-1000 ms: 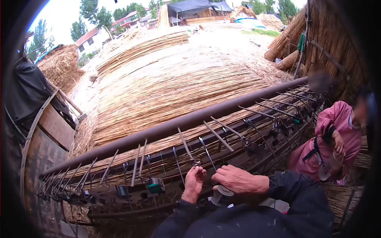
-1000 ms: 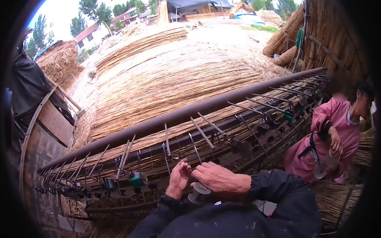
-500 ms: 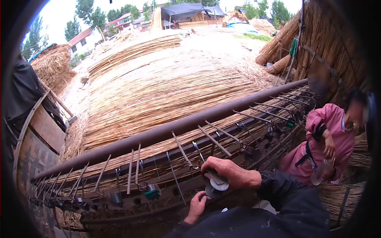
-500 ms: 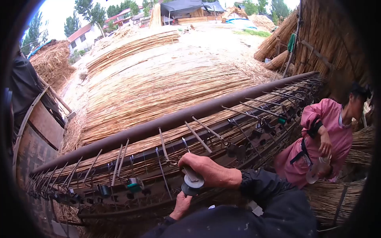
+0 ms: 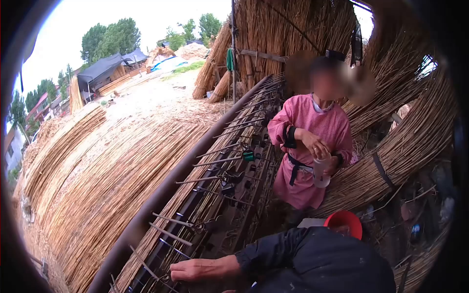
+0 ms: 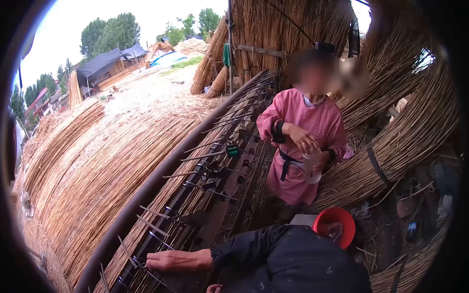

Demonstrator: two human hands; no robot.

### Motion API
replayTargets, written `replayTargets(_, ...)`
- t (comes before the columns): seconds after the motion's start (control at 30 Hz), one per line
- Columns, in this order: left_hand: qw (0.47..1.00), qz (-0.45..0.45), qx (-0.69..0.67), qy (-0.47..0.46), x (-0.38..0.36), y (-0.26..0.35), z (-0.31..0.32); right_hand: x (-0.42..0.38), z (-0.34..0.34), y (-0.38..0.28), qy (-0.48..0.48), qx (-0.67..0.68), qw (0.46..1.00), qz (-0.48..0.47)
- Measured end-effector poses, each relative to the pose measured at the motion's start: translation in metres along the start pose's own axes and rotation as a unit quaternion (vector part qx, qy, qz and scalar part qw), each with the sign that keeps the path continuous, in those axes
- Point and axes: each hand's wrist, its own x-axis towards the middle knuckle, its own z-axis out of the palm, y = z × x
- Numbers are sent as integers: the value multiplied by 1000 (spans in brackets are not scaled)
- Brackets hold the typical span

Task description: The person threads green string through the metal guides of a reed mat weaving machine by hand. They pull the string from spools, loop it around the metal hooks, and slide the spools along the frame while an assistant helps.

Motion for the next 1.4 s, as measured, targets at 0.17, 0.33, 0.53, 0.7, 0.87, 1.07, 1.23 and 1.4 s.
replayTargets(0.17, 999, -11, 52, -2, 16, -35, -20, -2, -3, -16, 15, -50, 999, -10)
replayTargets(0.33, 953, 53, 266, 136, 28, 22, -4, -27, -28, -41, -53, -136, 989, -15)
replayTargets(0.53, 966, -163, 148, -136, 4, 152, 9, -58, -111, -43, 177, -280, 933, 144)
replayTargets(0.7, 947, -198, 56, -245, -5, 258, 48, -59, -130, 2, 78, -77, 949, 297)
replayTargets(0.87, 960, -137, -4, -245, 19, 299, 73, -54, -136, 10, -5, 172, 907, 386)
replayTargets(1.07, 972, -122, -54, -195, 60, 317, 88, -19, -184, -1, -92, -50, 925, 364)
replayTargets(1.23, 1000, -6, -2, 28, 135, 249, 83, -8, -187, -5, -10, -239, 910, 340)
replayTargets(1.4, 977, -51, -69, 197, 223, 211, 54, -67, -148, -27, -141, -133, 907, 373)
